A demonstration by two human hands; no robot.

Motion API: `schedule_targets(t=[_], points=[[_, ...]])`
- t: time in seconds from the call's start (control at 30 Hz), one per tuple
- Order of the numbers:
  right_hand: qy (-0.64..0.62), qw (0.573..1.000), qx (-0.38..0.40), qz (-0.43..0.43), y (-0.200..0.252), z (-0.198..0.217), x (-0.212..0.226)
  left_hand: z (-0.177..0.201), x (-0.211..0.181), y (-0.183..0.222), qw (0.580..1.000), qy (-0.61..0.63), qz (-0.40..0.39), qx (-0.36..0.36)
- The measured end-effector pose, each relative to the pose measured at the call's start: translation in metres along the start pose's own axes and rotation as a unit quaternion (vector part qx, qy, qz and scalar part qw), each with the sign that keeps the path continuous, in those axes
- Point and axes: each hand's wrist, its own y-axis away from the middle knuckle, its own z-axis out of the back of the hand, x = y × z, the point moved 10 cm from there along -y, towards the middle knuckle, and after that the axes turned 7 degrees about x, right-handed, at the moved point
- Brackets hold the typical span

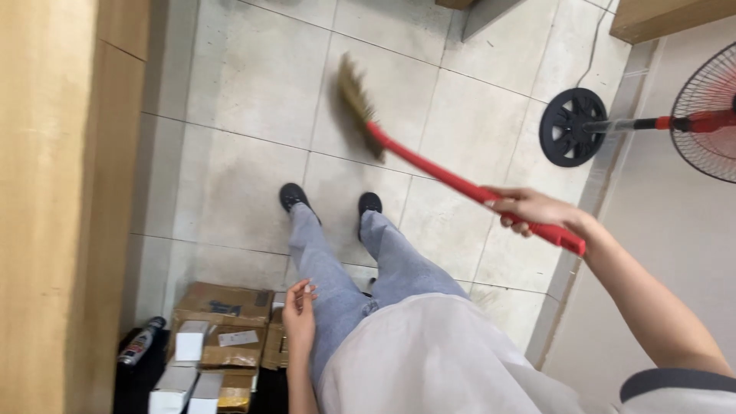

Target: Sweep the floor of the candle studio area using a broom.

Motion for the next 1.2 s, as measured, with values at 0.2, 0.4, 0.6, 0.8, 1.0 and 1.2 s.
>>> schedule_targets(t=[0.2,0.4,0.6,0.8,1.0,1.2], points=[[0.002,0.979,0.203,0.003,-0.053,-0.176,0.097,0.073,-0.010,-0.025,1.000,0.006,0.008,-0.013],[-0.019,0.908,0.415,0.051,-0.203,-0.388,0.188,0.146,0.041,-0.030,0.994,0.048,0.078,-0.054],[0.034,0.897,0.430,0.099,-0.377,-0.528,0.290,0.168,0.174,-0.029,0.981,-0.087,0.163,-0.060],[-0.148,0.878,0.452,0.054,-0.487,-0.428,0.333,0.185,0.179,-0.001,0.968,-0.069,0.172,-0.171],[-0.296,0.887,0.353,0.031,-0.401,-0.175,0.232,0.139,0.101,-0.031,0.972,-0.040,0.197,-0.119],[-0.435,0.877,0.204,-0.015,-0.306,0.021,0.053,0.057,-0.081,-0.089,0.977,-0.133,0.158,-0.050]])
